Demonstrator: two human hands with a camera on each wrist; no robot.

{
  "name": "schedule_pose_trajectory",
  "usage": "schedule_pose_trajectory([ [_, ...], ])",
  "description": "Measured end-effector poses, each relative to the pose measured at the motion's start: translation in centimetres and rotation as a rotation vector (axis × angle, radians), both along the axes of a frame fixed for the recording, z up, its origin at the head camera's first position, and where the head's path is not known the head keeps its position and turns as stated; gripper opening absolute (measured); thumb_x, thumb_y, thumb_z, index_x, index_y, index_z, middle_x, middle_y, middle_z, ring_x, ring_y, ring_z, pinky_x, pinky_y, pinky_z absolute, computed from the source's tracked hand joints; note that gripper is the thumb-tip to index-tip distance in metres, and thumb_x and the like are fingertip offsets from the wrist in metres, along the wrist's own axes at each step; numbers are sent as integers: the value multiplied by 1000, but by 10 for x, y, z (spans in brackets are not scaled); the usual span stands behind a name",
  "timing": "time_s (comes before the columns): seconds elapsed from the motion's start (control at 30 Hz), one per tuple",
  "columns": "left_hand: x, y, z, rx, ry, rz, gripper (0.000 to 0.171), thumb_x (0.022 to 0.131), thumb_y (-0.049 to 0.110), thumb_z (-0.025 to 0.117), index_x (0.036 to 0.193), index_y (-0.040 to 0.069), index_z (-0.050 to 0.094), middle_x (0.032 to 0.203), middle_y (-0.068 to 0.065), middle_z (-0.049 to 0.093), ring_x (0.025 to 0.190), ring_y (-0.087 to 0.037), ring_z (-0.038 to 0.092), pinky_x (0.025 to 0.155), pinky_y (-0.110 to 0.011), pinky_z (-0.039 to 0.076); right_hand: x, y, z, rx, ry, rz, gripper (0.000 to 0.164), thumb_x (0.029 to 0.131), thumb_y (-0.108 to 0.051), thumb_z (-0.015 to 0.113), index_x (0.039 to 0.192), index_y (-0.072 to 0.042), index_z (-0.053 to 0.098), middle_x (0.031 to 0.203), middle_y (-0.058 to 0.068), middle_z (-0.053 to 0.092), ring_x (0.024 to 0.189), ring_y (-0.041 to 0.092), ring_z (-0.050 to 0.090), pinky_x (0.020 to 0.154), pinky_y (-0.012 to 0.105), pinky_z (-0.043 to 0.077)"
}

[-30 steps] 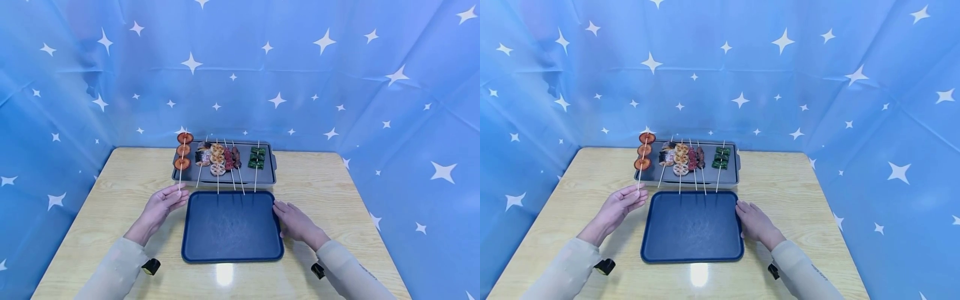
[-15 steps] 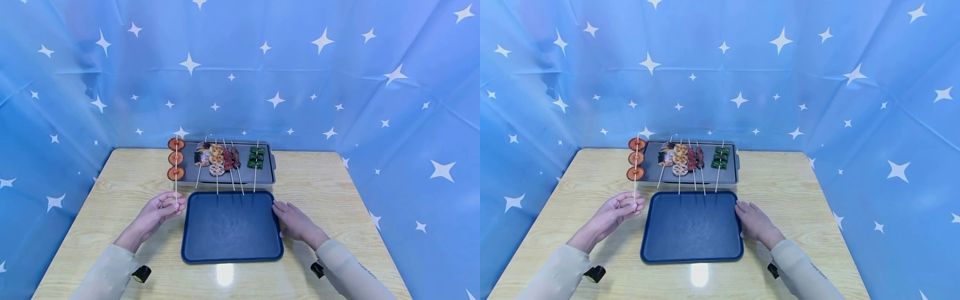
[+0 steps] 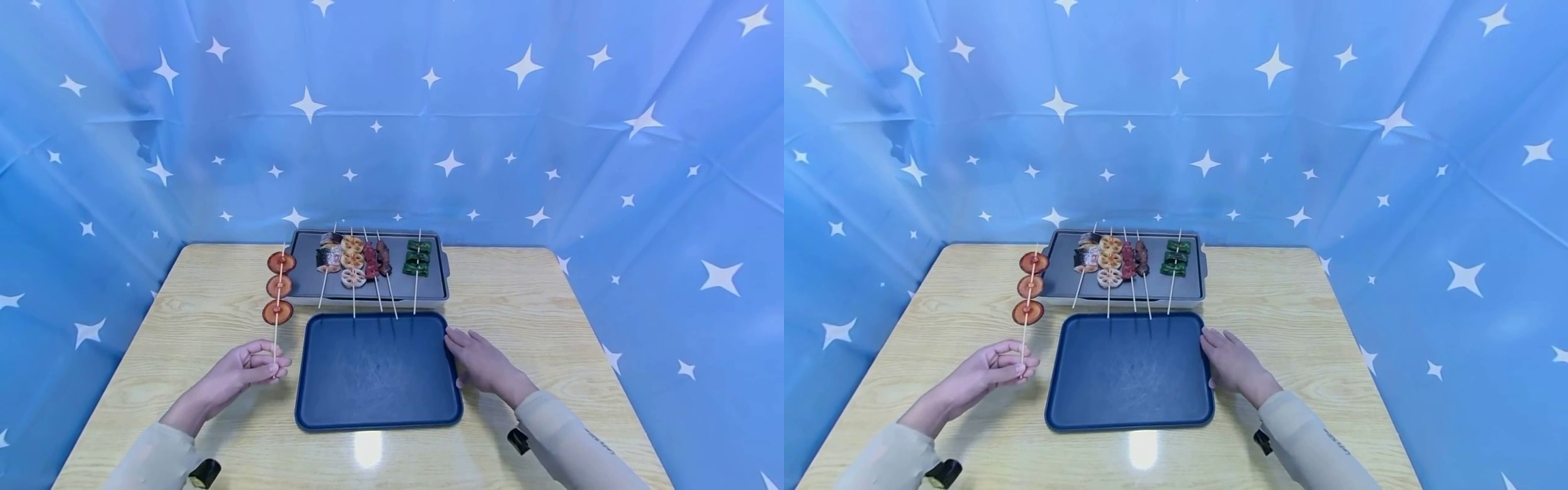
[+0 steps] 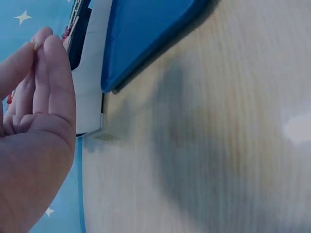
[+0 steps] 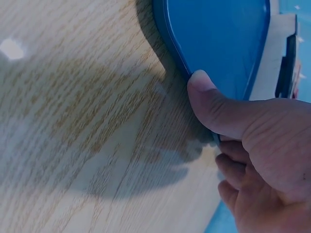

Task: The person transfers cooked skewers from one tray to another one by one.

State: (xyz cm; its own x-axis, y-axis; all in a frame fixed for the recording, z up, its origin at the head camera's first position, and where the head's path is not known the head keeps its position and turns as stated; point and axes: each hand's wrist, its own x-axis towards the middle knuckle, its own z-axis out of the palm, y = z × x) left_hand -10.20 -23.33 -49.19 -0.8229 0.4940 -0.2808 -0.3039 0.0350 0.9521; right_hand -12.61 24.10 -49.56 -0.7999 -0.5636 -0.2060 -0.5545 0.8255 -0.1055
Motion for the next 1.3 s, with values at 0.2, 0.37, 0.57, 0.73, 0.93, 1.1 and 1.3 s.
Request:
schedule_pose_trajectory([
  [0.2,10,-8,-5,-9,-43,-45,18,97,10,59,114,8,54,117,-5,72,105,-13,69,89,-28,58,0,0,0,7,5,8,75,76,-20,80,138,10,48,150,26,42,140,40,40,117,56,32],
  [0.37,20,-17,-14,21,-71,-86,16,96,8,58,112,9,54,117,-8,71,105,-13,69,89,-27,59,-1,0,-1,6,0,7,76,76,-20,80,138,9,47,150,25,41,140,39,39,117,56,32],
  [0.57,26,-30,-24,74,-120,-132,16,97,3,54,112,7,53,117,-9,71,105,-12,68,89,-27,59,-2,1,0,-10,-7,-2,76,77,-20,80,139,9,47,150,25,41,140,39,39,117,56,32],
  [0.73,32,-39,-28,98,-163,-156,19,97,1,53,116,2,51,117,-12,71,104,-13,69,88,-27,59,-1,2,-2,-29,-10,-4,77,76,-21,80,139,9,46,150,25,41,141,39,39,117,56,31],
  [0.93,44,-45,-30,163,-209,-238,21,97,-2,49,117,2,52,116,-11,72,107,-16,69,89,-27,59,-1,2,-3,-52,-7,1,80,75,-25,80,139,9,46,150,26,41,140,39,39,117,57,31],
  [1.1,50,-44,-34,193,-238,-303,21,97,-4,47,113,7,56,116,-9,72,108,-15,68,90,-27,58,1,1,-2,-63,-8,9,82,74,-27,80,139,11,46,150,27,40,140,40,39,117,56,32],
  [1.3,50,-32,-40,157,-245,-314,17,97,-1,51,112,5,55,118,-14,70,107,-17,68,89,-28,59,2,1,-3,-60,-13,5,83,74,-27,80,139,11,45,151,27,39,140,41,39,117,57,31],
])
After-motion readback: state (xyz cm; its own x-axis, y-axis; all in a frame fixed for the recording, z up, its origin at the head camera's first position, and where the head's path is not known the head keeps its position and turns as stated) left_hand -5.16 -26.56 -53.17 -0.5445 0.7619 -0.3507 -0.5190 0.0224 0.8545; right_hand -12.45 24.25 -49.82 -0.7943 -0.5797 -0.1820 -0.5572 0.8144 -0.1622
